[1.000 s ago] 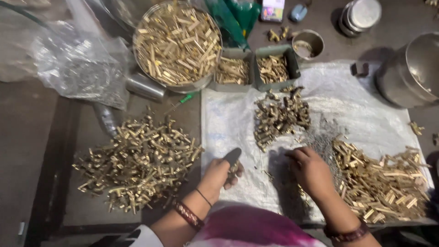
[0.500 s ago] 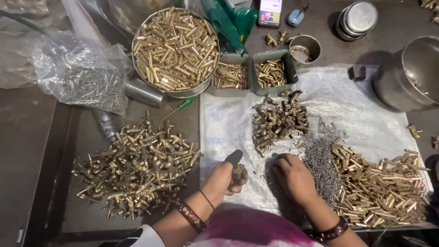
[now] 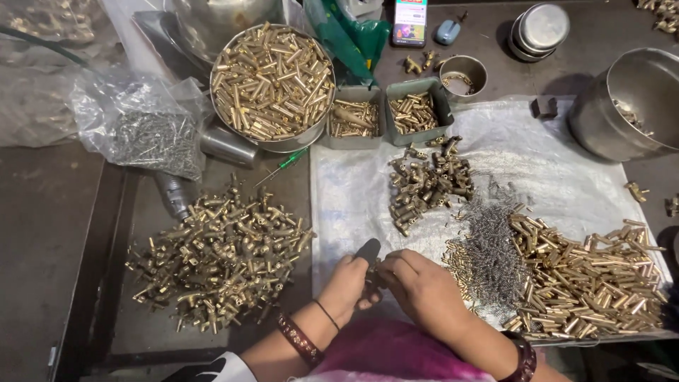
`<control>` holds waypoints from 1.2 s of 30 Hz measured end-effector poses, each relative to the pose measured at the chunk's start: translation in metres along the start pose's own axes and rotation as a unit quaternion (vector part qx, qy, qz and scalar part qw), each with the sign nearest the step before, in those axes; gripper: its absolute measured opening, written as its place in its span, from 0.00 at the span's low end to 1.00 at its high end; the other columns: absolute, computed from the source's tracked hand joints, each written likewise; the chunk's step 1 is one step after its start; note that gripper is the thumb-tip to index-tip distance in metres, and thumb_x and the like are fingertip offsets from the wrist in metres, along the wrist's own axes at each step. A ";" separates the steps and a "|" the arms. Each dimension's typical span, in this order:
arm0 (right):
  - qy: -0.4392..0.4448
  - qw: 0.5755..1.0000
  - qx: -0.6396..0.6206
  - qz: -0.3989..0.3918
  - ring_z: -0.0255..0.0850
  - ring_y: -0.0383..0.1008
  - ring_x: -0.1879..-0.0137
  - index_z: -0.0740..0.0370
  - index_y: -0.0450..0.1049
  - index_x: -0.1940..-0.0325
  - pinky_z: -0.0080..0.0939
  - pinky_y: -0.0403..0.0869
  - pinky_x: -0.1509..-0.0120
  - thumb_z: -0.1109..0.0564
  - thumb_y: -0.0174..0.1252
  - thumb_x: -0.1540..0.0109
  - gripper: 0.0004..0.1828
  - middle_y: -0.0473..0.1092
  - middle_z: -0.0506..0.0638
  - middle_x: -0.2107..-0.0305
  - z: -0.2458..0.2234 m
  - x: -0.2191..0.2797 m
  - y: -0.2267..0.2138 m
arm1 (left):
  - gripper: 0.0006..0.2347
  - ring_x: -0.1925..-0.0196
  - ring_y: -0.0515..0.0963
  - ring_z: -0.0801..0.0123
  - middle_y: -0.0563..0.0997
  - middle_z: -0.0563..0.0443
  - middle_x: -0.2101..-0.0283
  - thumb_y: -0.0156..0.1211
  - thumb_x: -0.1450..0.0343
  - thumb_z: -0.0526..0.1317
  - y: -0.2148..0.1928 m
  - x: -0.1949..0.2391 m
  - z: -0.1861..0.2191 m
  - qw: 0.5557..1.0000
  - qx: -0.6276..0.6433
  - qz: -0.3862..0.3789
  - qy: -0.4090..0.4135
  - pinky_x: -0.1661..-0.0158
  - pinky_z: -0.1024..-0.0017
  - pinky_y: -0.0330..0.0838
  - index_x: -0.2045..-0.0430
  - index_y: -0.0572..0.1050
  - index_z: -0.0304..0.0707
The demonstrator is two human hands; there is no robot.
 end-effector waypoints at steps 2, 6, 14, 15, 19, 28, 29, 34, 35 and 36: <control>-0.018 0.999 0.017 0.021 0.49 0.79 0.64 0.59 0.76 0.61 0.44 0.78 0.63 0.55 0.64 0.42 0.08 0.75 0.50 0.63 0.002 0.001 0.002 | 0.09 0.85 0.73 0.67 0.76 0.46 0.76 0.43 0.25 0.38 0.001 -0.003 -0.001 1.000 -0.008 0.003 0.011 0.87 0.73 0.57 0.67 0.70 0.31; 0.002 1.000 0.018 -0.014 0.49 0.79 0.65 0.60 0.75 0.63 0.45 0.77 0.64 0.56 0.64 0.42 0.08 0.75 0.50 0.65 0.014 -0.003 0.006 | 0.11 0.84 0.76 0.67 0.78 0.44 0.74 0.46 0.24 0.41 -0.004 -0.013 -0.005 0.999 -0.033 -0.007 0.016 0.86 0.73 0.62 0.64 0.73 0.29; 0.274 0.939 -0.194 -0.071 0.44 0.86 0.66 0.57 0.78 0.65 0.42 0.84 0.61 0.49 0.64 0.43 0.10 0.81 0.49 0.68 0.108 -0.030 0.025 | 0.09 0.79 0.80 0.64 0.82 0.48 0.72 0.50 0.26 0.42 0.000 -0.017 0.016 0.991 -0.109 -0.074 -0.036 0.83 0.72 0.67 0.61 0.75 0.37; 0.274 0.939 -0.195 -0.072 0.44 0.86 0.66 0.57 0.78 0.65 0.42 0.84 0.61 0.49 0.64 0.43 0.10 0.81 0.49 0.68 0.112 -0.029 0.032 | 0.09 0.79 0.80 0.64 0.82 0.48 0.72 0.50 0.26 0.42 -0.007 -0.024 0.012 0.991 -0.108 -0.073 -0.037 0.83 0.72 0.67 0.61 0.75 0.37; 0.227 0.943 0.208 -0.128 0.51 0.80 0.63 0.58 0.77 0.59 0.50 0.79 0.61 0.39 0.57 0.38 0.20 0.76 0.54 0.62 0.125 -0.025 0.051 | 0.15 0.72 0.84 0.64 0.83 0.43 0.71 0.47 0.22 0.42 -0.026 -0.045 0.012 0.994 -0.093 -0.040 0.039 0.74 0.71 0.76 0.70 0.72 0.23; 0.358 0.904 -0.213 -0.100 0.44 0.83 0.64 0.58 0.83 0.57 0.45 0.80 0.58 0.47 0.63 0.39 0.15 0.82 0.52 0.69 0.119 0.001 0.023 | 0.21 0.64 0.82 0.73 0.82 0.52 0.62 0.55 0.38 0.23 -0.002 -0.005 0.024 0.952 -0.255 -0.018 0.167 0.65 0.77 0.78 0.50 0.72 0.38; 0.389 0.874 -0.269 -0.111 0.45 0.81 0.65 0.58 0.84 0.56 0.46 0.80 0.60 0.48 0.63 0.39 0.14 0.81 0.54 0.69 0.115 -0.001 0.012 | 0.24 0.67 0.81 0.75 0.81 0.53 0.63 0.57 0.39 0.22 0.005 0.002 0.028 0.934 -0.309 -0.018 0.177 0.68 0.77 0.77 0.47 0.71 0.39; 0.316 0.943 0.074 0.074 0.48 0.79 0.56 0.56 0.83 0.55 0.48 0.77 0.53 0.51 0.62 0.38 0.12 0.77 0.53 0.59 0.172 -0.003 -0.028 | 0.12 0.77 0.76 0.75 0.82 0.51 0.69 0.56 0.34 0.25 -0.001 0.003 0.009 0.945 -0.297 -0.064 0.120 0.76 0.76 0.71 0.60 0.82 0.31; 0.321 0.931 0.161 0.058 0.51 0.77 0.53 0.54 0.84 0.56 0.50 0.75 0.52 0.52 0.62 0.39 0.11 0.76 0.53 0.58 0.180 -0.005 -0.032 | 0.11 0.78 0.76 0.77 0.82 0.51 0.70 0.56 0.34 0.26 -0.003 0.000 0.006 0.940 -0.307 -0.068 0.129 0.76 0.76 0.71 0.62 0.82 0.32; 0.327 0.930 0.162 0.055 0.51 0.77 0.53 0.54 0.84 0.56 0.50 0.75 0.52 0.52 0.62 0.39 0.11 0.76 0.53 0.58 0.191 -0.002 -0.029 | 0.11 0.78 0.76 0.77 0.82 0.51 0.70 0.56 0.34 0.26 -0.001 0.001 0.001 0.941 -0.307 -0.071 0.123 0.76 0.76 0.71 0.62 0.82 0.32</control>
Point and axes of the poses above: each hand's wrist, its own x-axis away from the middle knuckle, its own y-axis out of the palm, z = x × y, the point moved 3 cm from there along -x, towards the middle knuckle
